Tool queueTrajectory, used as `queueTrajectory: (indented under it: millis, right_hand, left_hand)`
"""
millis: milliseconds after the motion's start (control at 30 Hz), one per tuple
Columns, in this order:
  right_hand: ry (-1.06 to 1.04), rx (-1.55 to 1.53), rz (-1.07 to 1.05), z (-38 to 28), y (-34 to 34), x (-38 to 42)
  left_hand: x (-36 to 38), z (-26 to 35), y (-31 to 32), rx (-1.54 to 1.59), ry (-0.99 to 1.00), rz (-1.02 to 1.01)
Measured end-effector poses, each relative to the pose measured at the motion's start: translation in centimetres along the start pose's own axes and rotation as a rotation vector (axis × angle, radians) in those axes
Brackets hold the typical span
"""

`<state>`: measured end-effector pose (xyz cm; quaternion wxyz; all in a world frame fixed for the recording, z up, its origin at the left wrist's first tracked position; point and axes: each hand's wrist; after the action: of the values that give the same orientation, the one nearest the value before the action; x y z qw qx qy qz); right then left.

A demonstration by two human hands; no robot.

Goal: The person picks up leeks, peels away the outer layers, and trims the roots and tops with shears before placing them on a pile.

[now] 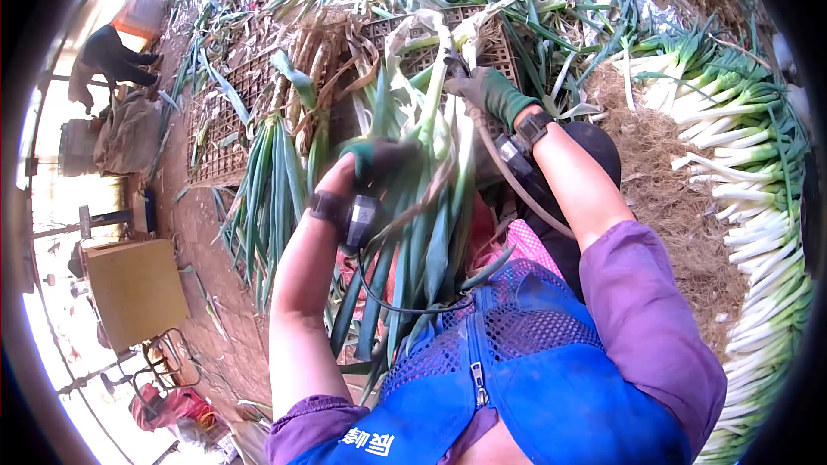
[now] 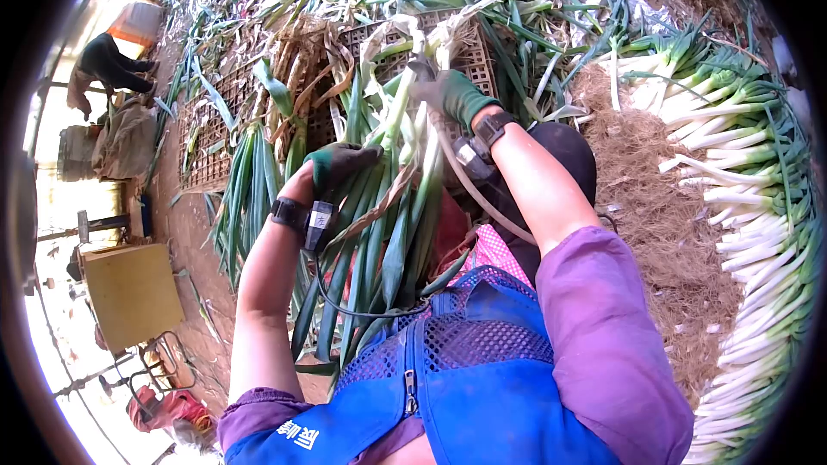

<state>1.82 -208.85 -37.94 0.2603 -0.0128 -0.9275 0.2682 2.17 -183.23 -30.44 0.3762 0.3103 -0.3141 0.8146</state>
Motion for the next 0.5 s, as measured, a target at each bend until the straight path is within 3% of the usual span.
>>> queueTrajectory:
  millis: [33,167,200,300,367,433,500]
  right_hand:
    - [0.065,-0.08,-0.047,-0.2,0.0,-0.6]
    - [-0.265,0.322,-0.163,-1.9,0.3,4.0]
    - [-0.26,0.382,-0.11,-2.6,0.5,6.1]
    - [-0.167,0.373,-0.143,-1.2,1.4,8.8]
    - [-0.07,0.533,-0.095,-0.5,1.3,10.9]
    - [-0.216,0.471,-0.063,2.5,1.4,12.0]
    - [-0.149,0.362,-0.082,2.5,1.0,13.9]
  left_hand:
    - [-0.1,0.0,0.0,-0.007,0.0,0.004]
    - [-1.9,-2.9,0.3,0.107,0.208,0.002]
    - [-2.8,-2.3,-0.2,-0.238,0.155,0.028]
    - [-4.6,-5.1,-2.0,-0.284,0.435,-0.122]
    - [-1.4,-0.4,-3.2,-0.268,0.1,0.006]
    - [-2.3,-3.4,-6.5,0.216,0.261,0.281]
    - [-3.5,-7.7,-10.8,0.19,0.253,0.623]
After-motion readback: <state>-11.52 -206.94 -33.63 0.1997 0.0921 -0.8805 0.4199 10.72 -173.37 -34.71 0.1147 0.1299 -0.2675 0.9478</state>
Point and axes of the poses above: each hand's wrist, its own x-axis away from the middle knuckle, its own y-axis out of the palm, z = x × y, and after that the axes turned 7 degrees about x, right-handed
